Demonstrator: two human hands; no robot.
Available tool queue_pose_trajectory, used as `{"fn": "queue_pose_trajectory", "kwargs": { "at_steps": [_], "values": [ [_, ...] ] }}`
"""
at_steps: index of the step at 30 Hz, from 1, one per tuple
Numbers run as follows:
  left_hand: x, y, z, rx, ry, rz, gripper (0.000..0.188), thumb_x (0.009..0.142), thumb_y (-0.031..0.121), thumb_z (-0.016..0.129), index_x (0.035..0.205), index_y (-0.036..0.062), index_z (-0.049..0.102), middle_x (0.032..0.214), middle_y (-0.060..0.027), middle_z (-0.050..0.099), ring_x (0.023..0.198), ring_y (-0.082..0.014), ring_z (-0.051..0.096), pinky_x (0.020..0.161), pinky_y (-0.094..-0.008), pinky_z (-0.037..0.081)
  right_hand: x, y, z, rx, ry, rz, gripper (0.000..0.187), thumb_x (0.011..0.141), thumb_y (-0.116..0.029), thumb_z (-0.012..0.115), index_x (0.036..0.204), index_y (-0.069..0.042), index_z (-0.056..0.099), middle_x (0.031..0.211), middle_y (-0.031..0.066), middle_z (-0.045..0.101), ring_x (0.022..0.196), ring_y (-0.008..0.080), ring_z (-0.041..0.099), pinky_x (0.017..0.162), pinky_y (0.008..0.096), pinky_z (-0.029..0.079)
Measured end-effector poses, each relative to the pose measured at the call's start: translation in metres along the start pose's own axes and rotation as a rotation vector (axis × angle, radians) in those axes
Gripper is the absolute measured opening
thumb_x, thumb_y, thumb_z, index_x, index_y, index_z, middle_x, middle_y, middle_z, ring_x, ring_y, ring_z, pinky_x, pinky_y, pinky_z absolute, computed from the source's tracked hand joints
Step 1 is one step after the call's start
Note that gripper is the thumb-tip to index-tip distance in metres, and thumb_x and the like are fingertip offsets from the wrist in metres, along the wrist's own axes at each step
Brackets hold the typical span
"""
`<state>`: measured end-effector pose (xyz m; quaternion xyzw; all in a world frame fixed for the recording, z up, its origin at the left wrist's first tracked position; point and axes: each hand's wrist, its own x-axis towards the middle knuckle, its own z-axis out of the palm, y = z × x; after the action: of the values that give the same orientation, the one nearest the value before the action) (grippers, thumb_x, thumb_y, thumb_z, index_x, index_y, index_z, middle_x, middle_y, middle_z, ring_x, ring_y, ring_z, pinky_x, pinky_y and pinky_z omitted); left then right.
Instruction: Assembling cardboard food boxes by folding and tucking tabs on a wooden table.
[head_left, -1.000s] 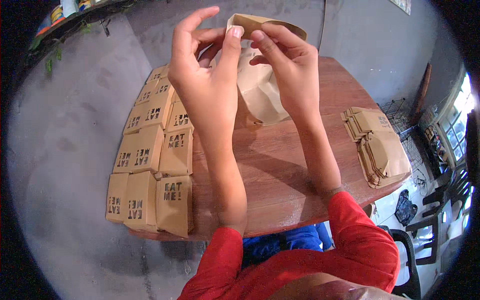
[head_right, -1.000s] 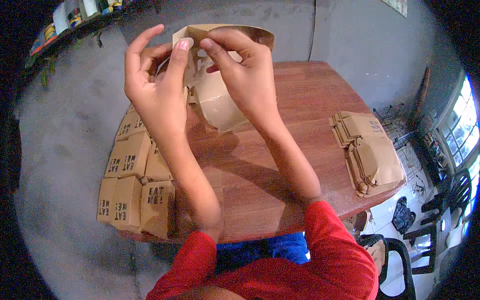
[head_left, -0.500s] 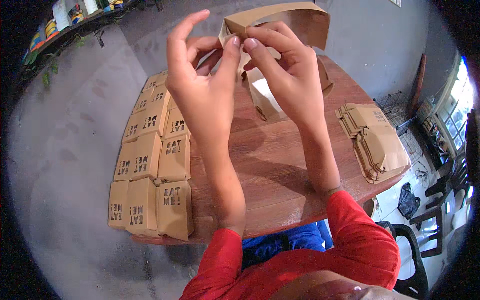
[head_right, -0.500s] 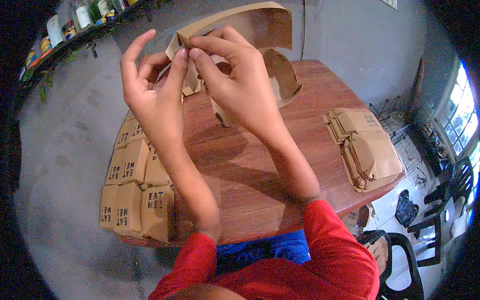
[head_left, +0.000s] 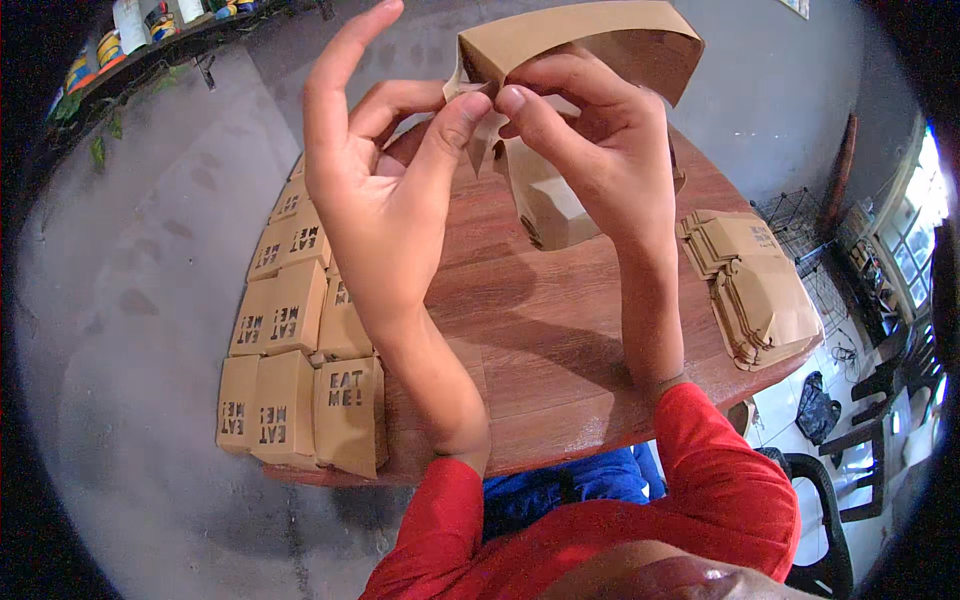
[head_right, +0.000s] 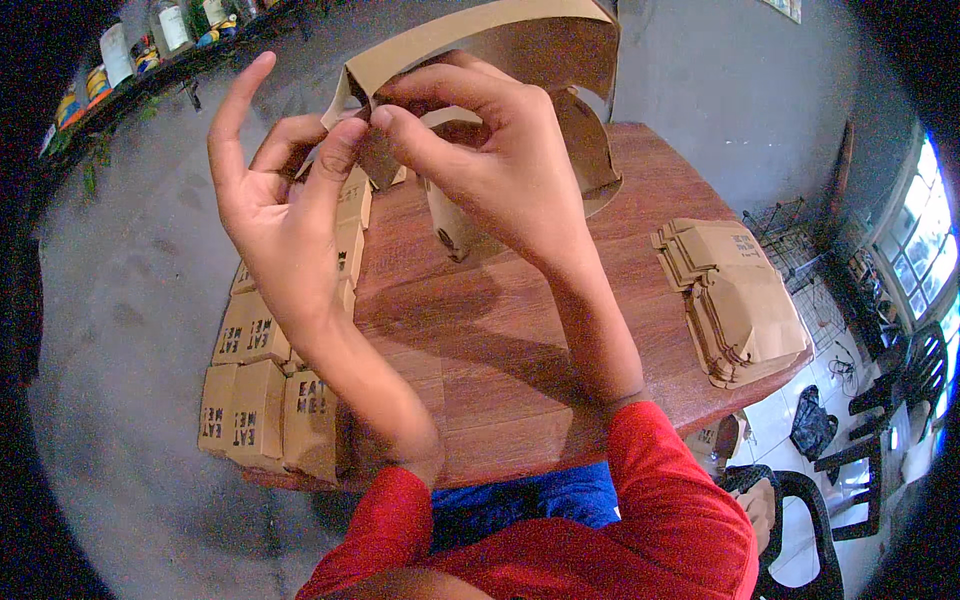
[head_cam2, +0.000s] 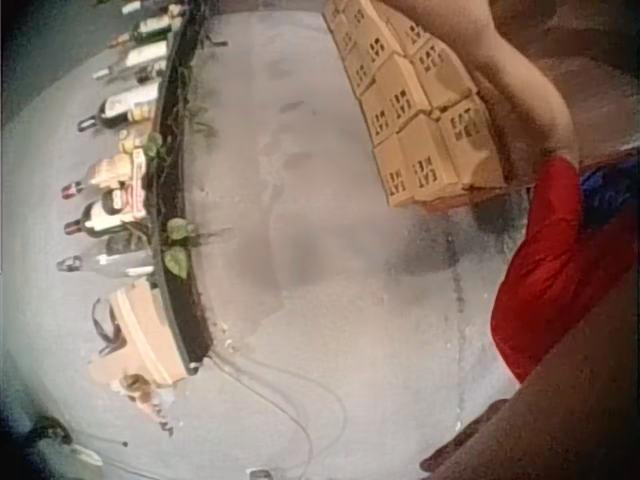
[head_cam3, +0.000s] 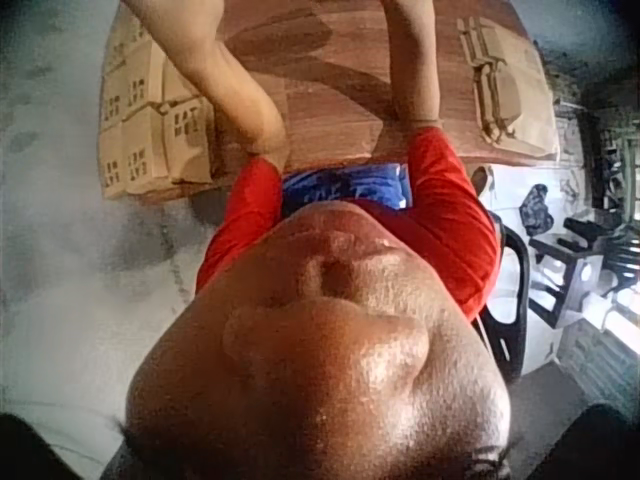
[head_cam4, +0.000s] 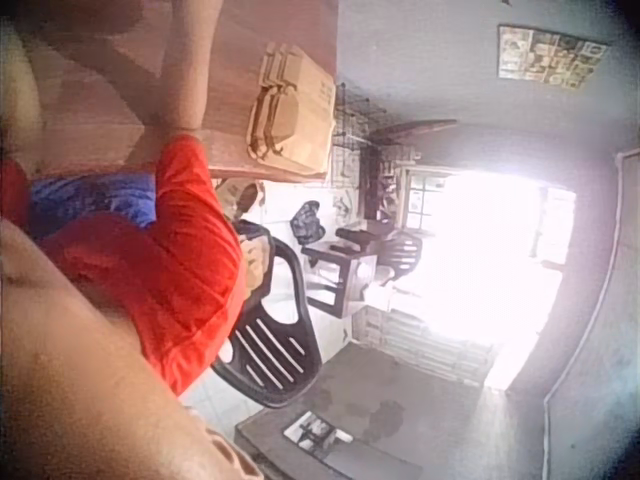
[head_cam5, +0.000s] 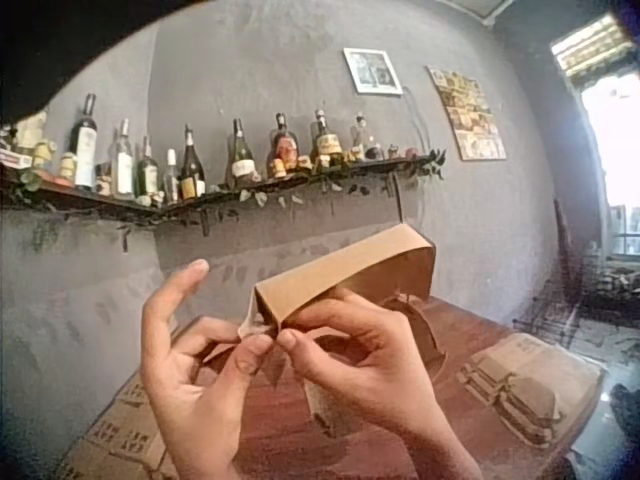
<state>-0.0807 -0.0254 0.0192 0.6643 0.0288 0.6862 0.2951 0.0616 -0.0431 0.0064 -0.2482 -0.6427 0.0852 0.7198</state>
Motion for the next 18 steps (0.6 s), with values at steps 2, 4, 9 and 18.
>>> {"fn": "queue_pose_trajectory", "kwargs": {
  "at_steps": [2,4,9,18],
  "values": [
    [0.000,-0.005,0.000,0.041,0.048,-0.015,0.068,0.082,-0.004,0.077,0.141,0.0078,0.046,0.086,-0.0072,0.069,0.080,-0.0098,0.063,0.074,-0.0210,0.050,0.000,0.004,-0.001,-0.035,0.001,-0.042,0.021,0.089,-0.013,0.072,0.102,0.003,0.071,0.098,0.0065,0.068,0.085,0.0117,0.067,0.073,0.0258,0.057],
    [0.002,-0.008,-0.002,0.033,0.026,-0.024,0.069,0.082,-0.005,0.076,0.142,0.0070,0.045,0.087,-0.0076,0.069,0.081,-0.0098,0.064,0.074,-0.0206,0.050,0.001,0.007,-0.003,-0.068,0.002,-0.086,0.020,0.089,-0.013,0.072,0.101,0.003,0.072,0.097,0.0064,0.068,0.085,0.0121,0.067,0.073,0.0259,0.057],
    [0.006,-0.017,-0.001,-0.060,0.086,-0.080,0.066,0.083,-0.005,0.075,0.141,0.0064,0.046,0.087,-0.0071,0.070,0.080,-0.0095,0.063,0.075,-0.0211,0.050,0.004,0.016,-0.002,-0.265,-0.003,-0.183,0.020,0.085,-0.011,0.075,0.100,0.003,0.072,0.092,0.0086,0.072,0.085,0.0133,0.068,0.075,0.0271,0.054],
    [0.003,-0.013,-0.005,0.146,0.032,-0.001,0.070,0.083,-0.001,0.077,0.144,0.0063,0.044,0.087,-0.0072,0.071,0.085,-0.0092,0.064,0.081,-0.0229,0.050,0.000,0.008,-0.004,-0.127,-0.017,-0.016,0.021,0.083,-0.008,0.075,0.100,0.004,0.073,0.091,0.0101,0.075,0.086,0.0124,0.070,0.080,0.0272,0.055]
  ]
}}
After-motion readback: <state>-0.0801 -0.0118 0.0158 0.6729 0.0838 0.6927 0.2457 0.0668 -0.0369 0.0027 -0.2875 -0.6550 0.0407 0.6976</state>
